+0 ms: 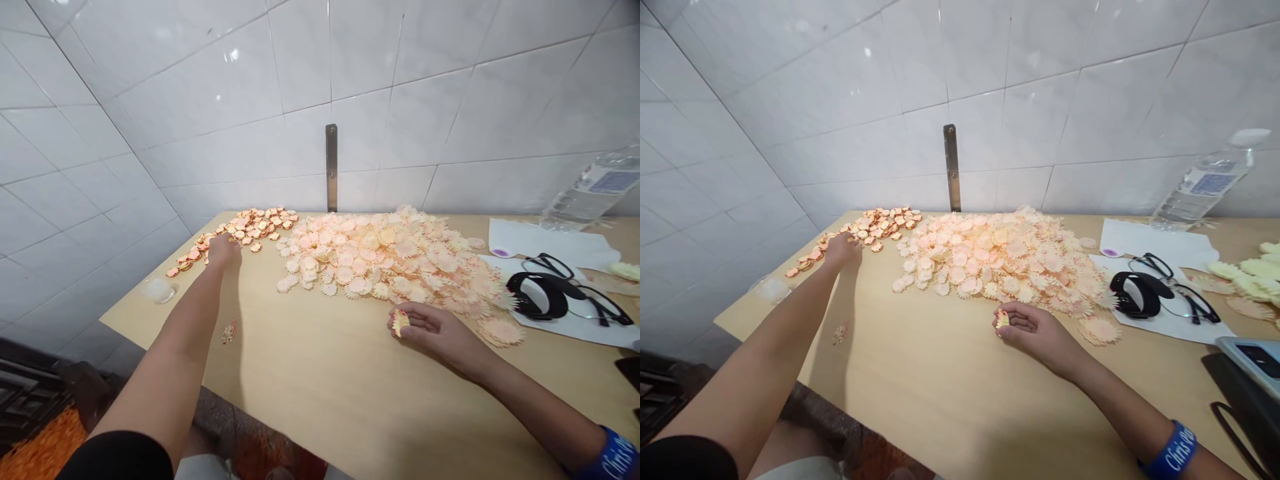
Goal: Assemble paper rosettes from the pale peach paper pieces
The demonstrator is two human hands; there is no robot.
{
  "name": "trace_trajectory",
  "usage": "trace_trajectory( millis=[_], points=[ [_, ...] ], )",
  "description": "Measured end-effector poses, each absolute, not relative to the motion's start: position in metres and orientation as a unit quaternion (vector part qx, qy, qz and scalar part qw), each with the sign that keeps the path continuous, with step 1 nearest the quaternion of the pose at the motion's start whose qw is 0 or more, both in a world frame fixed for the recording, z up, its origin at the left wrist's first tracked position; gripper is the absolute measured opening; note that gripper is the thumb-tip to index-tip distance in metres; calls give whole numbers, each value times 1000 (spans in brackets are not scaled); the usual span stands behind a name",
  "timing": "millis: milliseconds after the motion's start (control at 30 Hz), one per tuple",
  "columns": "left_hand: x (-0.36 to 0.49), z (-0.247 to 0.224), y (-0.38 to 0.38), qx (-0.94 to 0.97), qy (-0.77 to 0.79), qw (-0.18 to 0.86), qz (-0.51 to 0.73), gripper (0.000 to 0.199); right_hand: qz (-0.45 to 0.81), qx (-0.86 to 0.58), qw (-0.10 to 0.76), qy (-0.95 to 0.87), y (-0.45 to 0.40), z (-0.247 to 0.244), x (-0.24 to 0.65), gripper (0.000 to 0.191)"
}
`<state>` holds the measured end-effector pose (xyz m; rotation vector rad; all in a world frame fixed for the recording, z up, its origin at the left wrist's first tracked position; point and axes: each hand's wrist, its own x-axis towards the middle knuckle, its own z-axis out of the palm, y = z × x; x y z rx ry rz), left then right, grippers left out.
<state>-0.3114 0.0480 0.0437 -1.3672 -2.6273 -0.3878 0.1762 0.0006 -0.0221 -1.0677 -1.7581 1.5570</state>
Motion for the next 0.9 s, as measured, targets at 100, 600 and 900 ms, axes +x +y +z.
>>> trace_trajectory(
  millis=[100, 600, 900],
  points=[
    [-296, 54, 47, -491, -856, 97, -127, 35, 584, -402, 284, -645, 0, -22, 175, 45],
    [-256, 64, 3, -652, -741, 160, -15, 21, 571, -363, 320, -663, -3, -29, 171, 37],
    [-269, 104, -6, -591, -745, 297, 87, 30, 620, -351, 346, -611, -7, -25, 173, 39]
  ],
)
